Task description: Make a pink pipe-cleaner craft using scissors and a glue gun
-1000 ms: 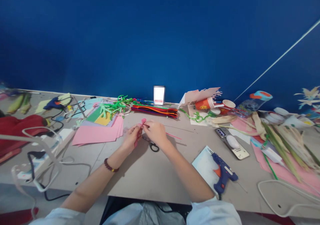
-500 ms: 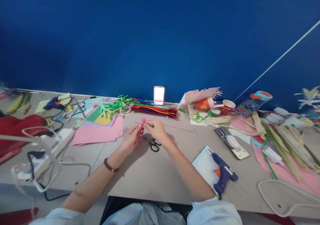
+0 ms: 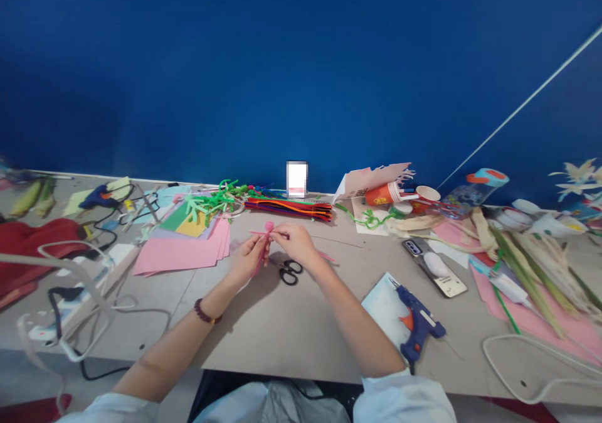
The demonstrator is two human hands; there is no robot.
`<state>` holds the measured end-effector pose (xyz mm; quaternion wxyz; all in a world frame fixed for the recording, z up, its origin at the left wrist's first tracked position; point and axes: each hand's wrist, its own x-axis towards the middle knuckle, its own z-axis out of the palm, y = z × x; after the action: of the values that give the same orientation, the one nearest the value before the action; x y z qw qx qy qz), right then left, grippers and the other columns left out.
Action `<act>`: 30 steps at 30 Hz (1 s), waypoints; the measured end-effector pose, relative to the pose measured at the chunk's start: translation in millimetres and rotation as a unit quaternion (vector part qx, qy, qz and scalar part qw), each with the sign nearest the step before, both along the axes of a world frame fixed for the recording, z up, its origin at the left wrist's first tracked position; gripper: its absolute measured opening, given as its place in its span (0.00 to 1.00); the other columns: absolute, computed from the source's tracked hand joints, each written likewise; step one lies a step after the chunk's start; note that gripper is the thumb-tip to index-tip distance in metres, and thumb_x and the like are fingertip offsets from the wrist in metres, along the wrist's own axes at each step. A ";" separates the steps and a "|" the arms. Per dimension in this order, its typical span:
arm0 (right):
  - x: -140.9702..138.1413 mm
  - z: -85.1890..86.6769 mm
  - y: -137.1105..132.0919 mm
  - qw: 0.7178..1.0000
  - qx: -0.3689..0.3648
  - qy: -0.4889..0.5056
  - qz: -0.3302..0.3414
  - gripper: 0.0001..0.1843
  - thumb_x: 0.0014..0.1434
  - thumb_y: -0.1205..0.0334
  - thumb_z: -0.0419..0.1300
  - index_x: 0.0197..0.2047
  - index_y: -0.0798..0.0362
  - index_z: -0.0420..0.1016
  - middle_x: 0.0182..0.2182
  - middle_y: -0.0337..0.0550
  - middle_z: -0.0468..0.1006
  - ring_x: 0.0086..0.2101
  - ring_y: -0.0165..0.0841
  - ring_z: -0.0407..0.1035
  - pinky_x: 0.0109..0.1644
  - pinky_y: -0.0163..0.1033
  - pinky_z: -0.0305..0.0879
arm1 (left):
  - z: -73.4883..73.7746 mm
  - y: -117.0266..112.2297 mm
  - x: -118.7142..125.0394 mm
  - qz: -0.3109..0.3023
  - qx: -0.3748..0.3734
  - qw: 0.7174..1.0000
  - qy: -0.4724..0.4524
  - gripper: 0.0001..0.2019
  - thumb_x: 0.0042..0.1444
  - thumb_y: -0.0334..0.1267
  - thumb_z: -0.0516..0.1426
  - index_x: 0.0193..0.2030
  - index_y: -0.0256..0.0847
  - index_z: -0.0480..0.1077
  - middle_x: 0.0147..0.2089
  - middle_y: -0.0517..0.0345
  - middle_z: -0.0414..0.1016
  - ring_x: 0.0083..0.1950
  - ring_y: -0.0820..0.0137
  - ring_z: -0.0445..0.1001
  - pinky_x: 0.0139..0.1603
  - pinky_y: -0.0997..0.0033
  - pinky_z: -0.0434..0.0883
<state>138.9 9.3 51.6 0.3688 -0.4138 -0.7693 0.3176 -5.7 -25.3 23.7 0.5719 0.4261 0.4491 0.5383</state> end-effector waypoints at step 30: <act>-9.4 -6.7 -0.9 0.959 -0.200 0.200 -0.007 0.11 0.48 0.57 0.62 0.30 0.56 0.77 0.27 0.41 0.78 0.29 0.30 0.69 0.37 0.36 0.62 | 5.7 0.5 -1.7 -0.068 -0.110 0.965 -0.226 0.14 0.46 0.44 0.61 0.25 0.36 0.63 0.19 0.70 0.51 0.16 0.83 0.47 0.11 0.85 0.47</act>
<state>129.5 8.4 44.9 0.4267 -0.4126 -0.5977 0.5390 -7.4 -24.8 29.4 0.7375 0.2572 0.3342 0.5275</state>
